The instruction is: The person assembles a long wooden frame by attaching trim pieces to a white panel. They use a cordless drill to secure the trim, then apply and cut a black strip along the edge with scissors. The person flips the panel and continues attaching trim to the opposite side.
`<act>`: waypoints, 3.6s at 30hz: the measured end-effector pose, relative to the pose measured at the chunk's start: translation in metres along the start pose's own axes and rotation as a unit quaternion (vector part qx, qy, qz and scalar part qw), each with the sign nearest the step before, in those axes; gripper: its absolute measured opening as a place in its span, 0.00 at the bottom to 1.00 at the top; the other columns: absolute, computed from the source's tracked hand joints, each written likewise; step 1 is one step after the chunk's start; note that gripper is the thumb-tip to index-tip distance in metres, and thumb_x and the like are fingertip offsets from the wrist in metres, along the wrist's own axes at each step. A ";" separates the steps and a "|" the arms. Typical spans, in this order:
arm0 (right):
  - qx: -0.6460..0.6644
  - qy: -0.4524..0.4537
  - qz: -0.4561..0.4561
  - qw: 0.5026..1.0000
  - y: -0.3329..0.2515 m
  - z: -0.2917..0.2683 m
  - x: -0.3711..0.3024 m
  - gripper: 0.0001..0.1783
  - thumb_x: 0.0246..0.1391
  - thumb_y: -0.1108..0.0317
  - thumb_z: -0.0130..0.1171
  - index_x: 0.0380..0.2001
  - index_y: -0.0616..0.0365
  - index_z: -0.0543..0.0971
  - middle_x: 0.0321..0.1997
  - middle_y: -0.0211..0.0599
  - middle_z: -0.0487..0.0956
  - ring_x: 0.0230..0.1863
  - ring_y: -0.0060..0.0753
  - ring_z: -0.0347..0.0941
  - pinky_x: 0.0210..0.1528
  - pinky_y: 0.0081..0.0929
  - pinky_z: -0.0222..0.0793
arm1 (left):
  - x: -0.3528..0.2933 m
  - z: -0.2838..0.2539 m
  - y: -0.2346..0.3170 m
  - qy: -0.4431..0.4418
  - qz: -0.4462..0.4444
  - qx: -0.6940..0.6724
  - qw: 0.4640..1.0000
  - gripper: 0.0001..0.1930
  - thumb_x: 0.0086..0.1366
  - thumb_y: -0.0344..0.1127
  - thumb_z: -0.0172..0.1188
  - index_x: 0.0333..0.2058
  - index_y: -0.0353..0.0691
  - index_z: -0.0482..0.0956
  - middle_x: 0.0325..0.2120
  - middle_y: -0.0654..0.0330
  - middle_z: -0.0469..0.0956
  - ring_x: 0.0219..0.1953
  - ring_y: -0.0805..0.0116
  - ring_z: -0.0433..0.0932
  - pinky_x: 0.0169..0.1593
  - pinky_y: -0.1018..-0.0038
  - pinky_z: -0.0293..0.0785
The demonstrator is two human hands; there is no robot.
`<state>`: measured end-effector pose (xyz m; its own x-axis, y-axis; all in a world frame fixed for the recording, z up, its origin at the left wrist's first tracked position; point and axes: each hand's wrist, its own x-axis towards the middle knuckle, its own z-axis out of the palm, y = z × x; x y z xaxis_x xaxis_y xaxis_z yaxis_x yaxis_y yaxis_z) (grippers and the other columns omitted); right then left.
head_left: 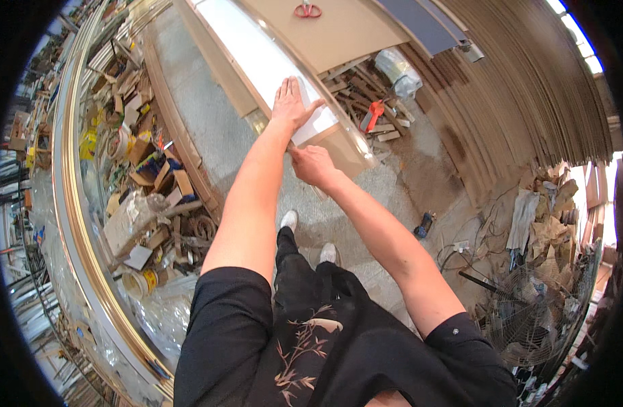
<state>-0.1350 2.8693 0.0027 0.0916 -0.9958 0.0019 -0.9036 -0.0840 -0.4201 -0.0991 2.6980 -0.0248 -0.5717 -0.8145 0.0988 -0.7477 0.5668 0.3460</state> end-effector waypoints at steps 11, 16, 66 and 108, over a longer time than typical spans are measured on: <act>0.032 -0.015 0.017 0.999 -0.009 0.002 -0.207 0.06 0.53 0.70 0.57 0.28 0.55 0.70 0.19 0.38 0.76 0.24 0.49 0.74 0.31 0.44 0.62 | -0.006 0.005 -0.005 0.000 0.005 0.113 0.994 0.57 0.60 0.81 0.37 0.72 0.37 0.43 0.74 0.53 0.40 0.76 0.58 0.35 0.76 0.62 0.33; 0.059 0.027 0.022 0.998 -0.017 0.004 -0.223 0.06 0.53 0.70 0.57 0.27 0.55 0.69 0.17 0.37 0.74 0.23 0.48 0.73 0.30 0.43 0.62 | -0.002 0.003 -0.003 0.008 0.006 0.124 0.992 0.57 0.60 0.82 0.36 0.73 0.39 0.43 0.74 0.55 0.41 0.76 0.59 0.36 0.76 0.62 0.33; 0.128 0.120 0.046 0.983 -0.008 0.035 -0.272 0.10 0.51 0.72 0.61 0.25 0.55 0.68 0.18 0.38 0.71 0.22 0.50 0.70 0.27 0.42 0.59 | -0.018 -0.004 0.013 0.006 -0.008 0.124 0.992 0.56 0.61 0.79 0.38 0.72 0.38 0.44 0.74 0.56 0.41 0.76 0.60 0.37 0.76 0.63 0.35; 0.059 0.214 0.090 0.971 -0.016 0.028 -0.159 0.08 0.53 0.70 0.63 0.23 0.55 0.75 0.20 0.35 0.75 0.23 0.43 0.73 0.30 0.38 0.64 | -0.002 0.014 -0.005 0.062 0.000 0.158 0.986 0.55 0.60 0.81 0.37 0.72 0.42 0.48 0.74 0.59 0.45 0.76 0.64 0.40 0.77 0.66 0.35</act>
<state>-0.1238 3.0298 -0.0162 -0.2679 -0.9203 0.2852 -0.8327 0.0724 -0.5489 -0.0990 2.6990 -0.0393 -0.5398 -0.8128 0.2188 -0.8272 0.5604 0.0407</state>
